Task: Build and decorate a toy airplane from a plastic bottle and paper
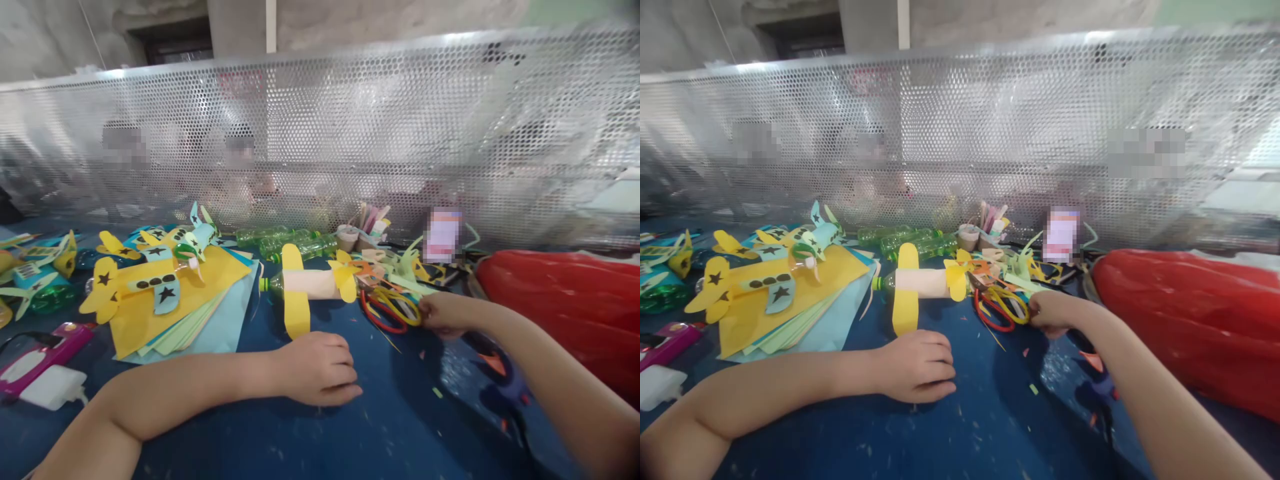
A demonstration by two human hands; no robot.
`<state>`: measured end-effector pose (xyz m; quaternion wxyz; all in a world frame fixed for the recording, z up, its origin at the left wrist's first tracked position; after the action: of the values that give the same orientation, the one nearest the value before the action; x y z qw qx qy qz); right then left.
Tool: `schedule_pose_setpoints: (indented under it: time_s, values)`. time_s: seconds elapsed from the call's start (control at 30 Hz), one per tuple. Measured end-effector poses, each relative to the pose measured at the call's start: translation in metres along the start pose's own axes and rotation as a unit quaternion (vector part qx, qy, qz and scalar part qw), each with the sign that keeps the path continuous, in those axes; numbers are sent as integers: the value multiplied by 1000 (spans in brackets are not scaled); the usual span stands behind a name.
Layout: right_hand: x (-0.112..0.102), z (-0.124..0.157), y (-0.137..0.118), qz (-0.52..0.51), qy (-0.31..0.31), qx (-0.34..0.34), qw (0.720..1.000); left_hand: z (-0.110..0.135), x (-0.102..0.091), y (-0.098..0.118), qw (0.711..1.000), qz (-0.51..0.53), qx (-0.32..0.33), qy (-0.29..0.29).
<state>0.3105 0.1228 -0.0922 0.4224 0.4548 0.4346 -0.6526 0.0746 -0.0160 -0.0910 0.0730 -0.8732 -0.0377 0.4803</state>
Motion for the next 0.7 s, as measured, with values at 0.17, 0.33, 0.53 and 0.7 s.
schedule_pose_setpoints:
  time_s: [0.17,0.33,0.53,0.7]
  values:
    - [11,0,-1,8,-89,-4,996,2,4,-2,1000,-7,4,3]
    - [7,3,-6,7,-86,-20,996,1,3,-2,1000,-15,4,-2]
    - [13,7,-6,2,-123,-23,992,2,6,-2,1000,-22,6,-8]
    - [19,5,-5,-6,-136,-28,990,3,7,-2,1000,-20,2,-6]
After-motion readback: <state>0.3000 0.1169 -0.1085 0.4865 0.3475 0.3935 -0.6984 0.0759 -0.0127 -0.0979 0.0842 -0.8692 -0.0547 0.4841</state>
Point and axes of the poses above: each hand's wrist, its own z-axis away from the middle knuckle, its own x-axis out of the palm, y = z × x, the point moved 7 cm from there along -z, towards the middle knuckle, and after that the axes turned 10 degrees about x, right-handed, at the moved point
